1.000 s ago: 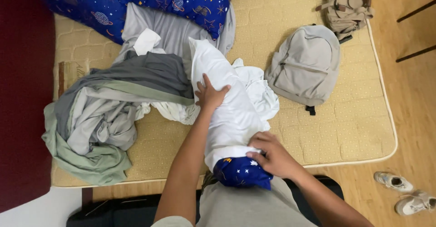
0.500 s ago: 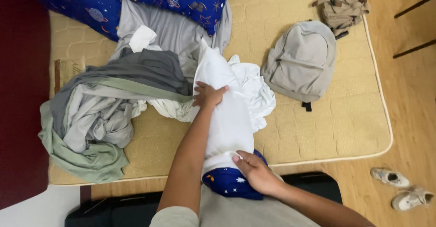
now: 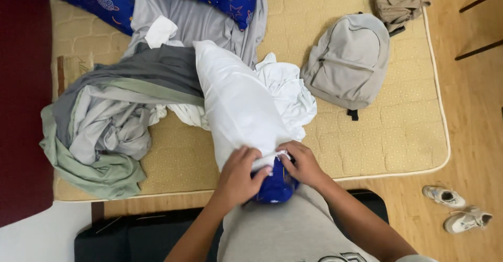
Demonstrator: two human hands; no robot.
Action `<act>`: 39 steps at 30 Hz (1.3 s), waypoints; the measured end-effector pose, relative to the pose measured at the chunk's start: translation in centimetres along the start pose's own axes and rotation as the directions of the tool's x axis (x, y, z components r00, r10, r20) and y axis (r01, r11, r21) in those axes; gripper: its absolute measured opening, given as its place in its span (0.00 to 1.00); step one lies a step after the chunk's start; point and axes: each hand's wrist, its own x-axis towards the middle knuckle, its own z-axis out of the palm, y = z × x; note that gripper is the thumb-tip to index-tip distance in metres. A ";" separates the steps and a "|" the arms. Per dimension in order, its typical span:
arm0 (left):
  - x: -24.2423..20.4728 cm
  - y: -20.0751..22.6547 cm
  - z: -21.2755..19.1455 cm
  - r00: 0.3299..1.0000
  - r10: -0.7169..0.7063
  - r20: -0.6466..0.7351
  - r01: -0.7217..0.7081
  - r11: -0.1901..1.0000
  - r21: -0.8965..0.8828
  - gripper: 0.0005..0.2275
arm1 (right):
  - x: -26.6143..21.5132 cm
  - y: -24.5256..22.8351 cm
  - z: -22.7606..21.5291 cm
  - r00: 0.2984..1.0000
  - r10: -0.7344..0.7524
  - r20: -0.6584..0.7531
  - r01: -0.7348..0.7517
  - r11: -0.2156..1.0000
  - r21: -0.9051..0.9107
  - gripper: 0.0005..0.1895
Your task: Putting a white pillowcase onto a blue pillow
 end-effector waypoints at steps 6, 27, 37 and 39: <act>-1.0 0.6 0.9 0.982 -0.175 0.070 0.165 0.978 0.130 0.13 | 1.0 1.2 0.6 0.982 -0.142 -0.127 0.134 0.988 -0.072 0.09; -0.9 -2.2 8.3 0.647 -0.427 -0.631 -0.012 0.822 -0.569 0.10 | 7.7 -2.2 -2.4 0.850 -0.408 -0.333 0.309 0.898 -0.313 0.19; -1.6 -14.0 17.1 0.351 -0.936 -0.029 0.342 0.157 -0.927 0.05 | 8.1 -3.4 5.1 0.967 -0.231 0.110 0.256 0.878 -0.404 0.16; -2.4 -15.3 18.5 0.361 -0.911 0.198 0.392 -0.044 -0.919 0.05 | 6.8 -0.6 5.2 0.959 -0.031 0.283 0.122 0.943 -0.309 0.21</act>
